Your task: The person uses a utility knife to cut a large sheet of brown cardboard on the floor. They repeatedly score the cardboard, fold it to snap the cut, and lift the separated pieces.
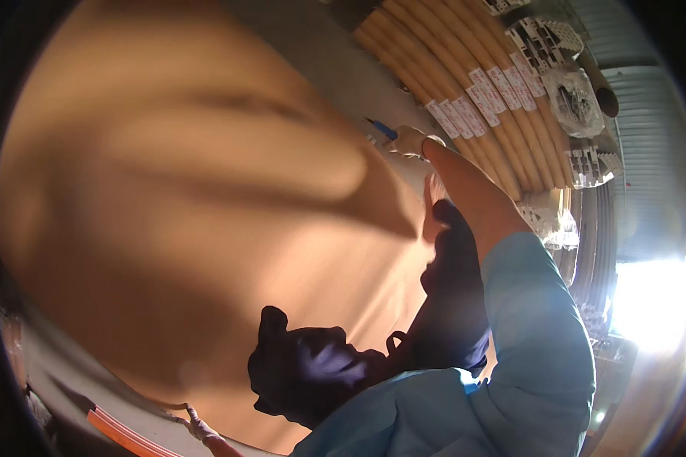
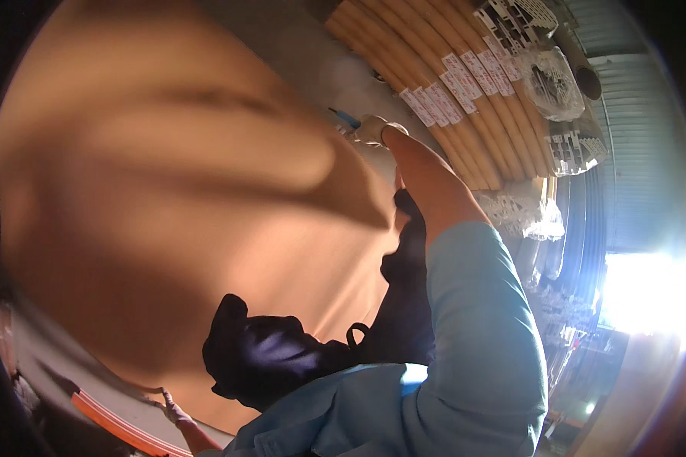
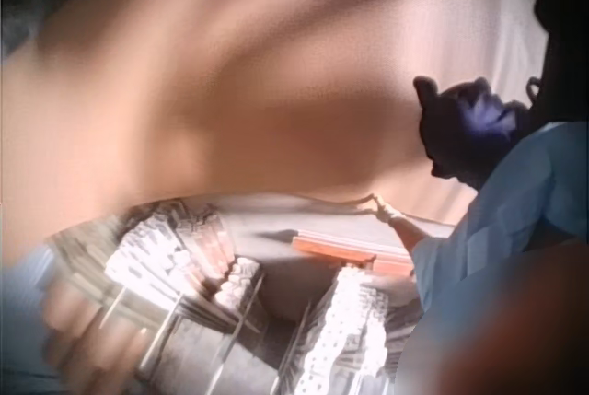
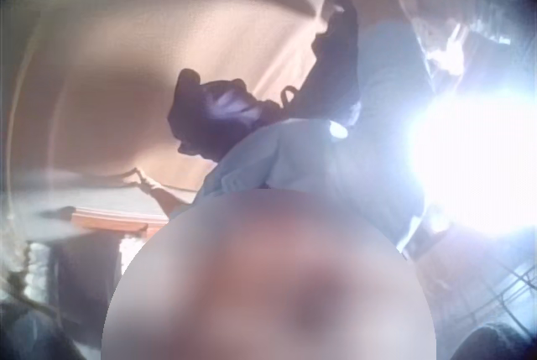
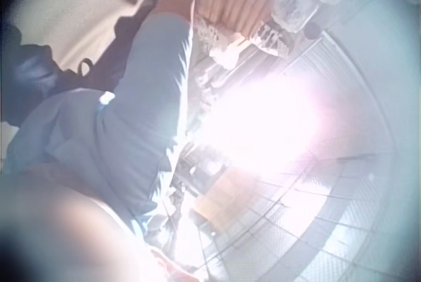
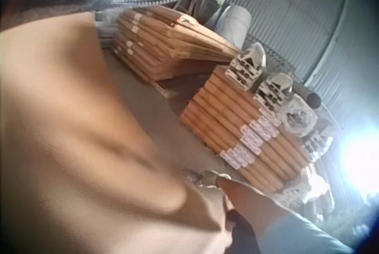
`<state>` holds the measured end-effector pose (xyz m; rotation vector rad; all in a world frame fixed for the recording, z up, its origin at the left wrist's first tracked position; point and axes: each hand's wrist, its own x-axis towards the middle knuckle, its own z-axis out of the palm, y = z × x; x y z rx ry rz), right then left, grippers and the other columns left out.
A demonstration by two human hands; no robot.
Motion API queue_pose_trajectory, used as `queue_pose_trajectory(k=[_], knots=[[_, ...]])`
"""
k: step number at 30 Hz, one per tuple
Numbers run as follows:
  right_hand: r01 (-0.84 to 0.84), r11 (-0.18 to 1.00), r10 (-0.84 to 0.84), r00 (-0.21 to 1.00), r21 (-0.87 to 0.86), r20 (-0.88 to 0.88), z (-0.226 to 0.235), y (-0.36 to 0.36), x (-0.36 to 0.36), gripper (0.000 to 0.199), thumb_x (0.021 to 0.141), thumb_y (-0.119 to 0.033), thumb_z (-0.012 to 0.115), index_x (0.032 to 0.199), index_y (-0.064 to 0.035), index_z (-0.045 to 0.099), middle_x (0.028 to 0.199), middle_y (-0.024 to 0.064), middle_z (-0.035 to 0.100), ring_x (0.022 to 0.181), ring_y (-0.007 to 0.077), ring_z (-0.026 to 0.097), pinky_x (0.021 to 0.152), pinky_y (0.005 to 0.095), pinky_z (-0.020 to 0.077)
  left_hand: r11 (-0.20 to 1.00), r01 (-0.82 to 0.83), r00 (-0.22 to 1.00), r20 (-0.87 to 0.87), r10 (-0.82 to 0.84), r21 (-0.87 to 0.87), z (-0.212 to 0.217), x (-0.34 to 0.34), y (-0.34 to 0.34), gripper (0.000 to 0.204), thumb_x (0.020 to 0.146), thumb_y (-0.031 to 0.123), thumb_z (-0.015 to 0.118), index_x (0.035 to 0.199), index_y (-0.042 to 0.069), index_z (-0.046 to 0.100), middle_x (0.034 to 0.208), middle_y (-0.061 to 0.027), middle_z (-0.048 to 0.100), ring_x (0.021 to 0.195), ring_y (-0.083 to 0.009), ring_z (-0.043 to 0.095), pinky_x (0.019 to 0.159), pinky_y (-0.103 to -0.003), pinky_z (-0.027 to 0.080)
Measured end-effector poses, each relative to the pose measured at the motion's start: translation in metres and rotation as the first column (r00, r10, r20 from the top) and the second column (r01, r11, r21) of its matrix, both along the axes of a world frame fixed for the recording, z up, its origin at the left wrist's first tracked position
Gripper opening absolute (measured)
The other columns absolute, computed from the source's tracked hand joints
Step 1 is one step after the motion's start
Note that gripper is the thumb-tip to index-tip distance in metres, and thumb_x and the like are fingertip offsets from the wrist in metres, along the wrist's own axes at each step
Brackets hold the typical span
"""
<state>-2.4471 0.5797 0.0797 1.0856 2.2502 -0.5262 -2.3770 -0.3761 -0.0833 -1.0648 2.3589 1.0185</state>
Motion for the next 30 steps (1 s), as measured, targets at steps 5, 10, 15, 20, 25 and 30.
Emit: queue_pose_trajectory(k=[5, 10, 15, 20, 25, 30], knots=[[0.240, 0.970, -0.243, 0.944, -0.039, -0.225, -0.037, -0.010, -0.007, 0.044, 0.079, -0.049, 0.072, 0.093, -0.0072, 0.064, 0.068, 0.0022, 0.058, 0.060, 0.0148, 0.053, 0.058, 0.0336, 0.0440, 0.967, 0.148, 0.939, -0.337, -0.070, 0.210, -0.023, 0.019, -0.005, 0.084, 0.092, 0.054, 0.045, 0.151, 0.003, 0.016, 0.156, -0.0173, 0.019, 0.142, -0.0306, 0.022, 0.116, -0.043, 0.019], [0.428, 0.904, -0.410, 0.864, -0.004, -0.293, -0.075, -0.011, 0.002, 0.051, 0.081, -0.049, 0.069, 0.109, -0.0061, 0.064, 0.081, 0.0044, 0.064, 0.070, 0.0176, 0.057, 0.065, 0.0355, 0.0455, 0.998, -0.019, 0.962, -0.271, 0.035, 0.061, -0.019, 0.014, 0.013, 0.086, 0.087, 0.048, 0.055, 0.150, 0.001, 0.020, 0.155, -0.0175, 0.023, 0.142, -0.0296, 0.024, 0.116, -0.041, 0.019], [0.177, 0.983, -0.158, 0.949, 0.047, -0.273, -0.111, 0.010, 0.008, 0.055, 0.082, -0.040, 0.069, 0.125, -0.0059, 0.059, 0.101, 0.0145, 0.068, 0.094, 0.0253, 0.064, 0.080, 0.0372, 0.0477, 0.998, -0.061, 0.959, -0.274, 0.068, 0.034, -0.006, -0.009, 0.037, 0.088, 0.082, 0.041, 0.064, 0.148, 0.000, 0.024, 0.153, -0.0177, 0.027, 0.141, -0.0286, 0.026, 0.116, -0.039, 0.020], [0.126, 0.992, -0.116, 0.945, 0.012, -0.305, -0.152, 0.047, 0.025, 0.056, 0.085, -0.035, 0.069, 0.129, -0.0021, 0.055, 0.110, 0.0101, 0.061, 0.096, 0.0180, 0.057, 0.088, 0.0329, 0.0461, 0.998, -0.021, 0.937, -0.346, 0.042, 0.065, -0.006, -0.021, 0.055, 0.091, 0.077, 0.035, 0.074, 0.147, -0.001, 0.028, 0.152, -0.0178, 0.030, 0.141, -0.0277, 0.028, 0.116, -0.037, 0.021], [0.174, 0.922, -0.302, 0.882, -0.346, -0.361, -0.167, 0.069, 0.021, 0.061, 0.088, -0.022, 0.068, 0.136, 0.0060, 0.043, 0.136, 0.0112, 0.048, 0.119, 0.0217, 0.050, 0.100, 0.0296, 0.0403, 0.972, -0.231, 0.892, -0.408, 0.196, -0.038, 0.012, -0.020, 0.075, 0.095, 0.072, 0.029, 0.083, 0.145, -0.003, 0.032, 0.150, -0.0180, 0.034, 0.140, -0.0267, 0.029, 0.116, -0.034, 0.021], [0.127, 0.986, -0.152, 0.949, -0.106, -0.275, -0.165, 0.085, 0.002, 0.062, 0.089, -0.031, 0.067, 0.132, 0.0077, 0.047, 0.130, 0.0149, 0.053, 0.117, 0.0255, 0.052, 0.098, 0.0318, 0.0417, 0.947, -0.291, 0.941, -0.217, 0.258, -0.135, 0.029, -0.044, 0.083, 0.090, 0.071, 0.031, 0.084, 0.142, 0.000, 0.039, 0.143, -0.0172, 0.045, 0.134, -0.0278, 0.040, 0.110, -0.035, 0.032]])
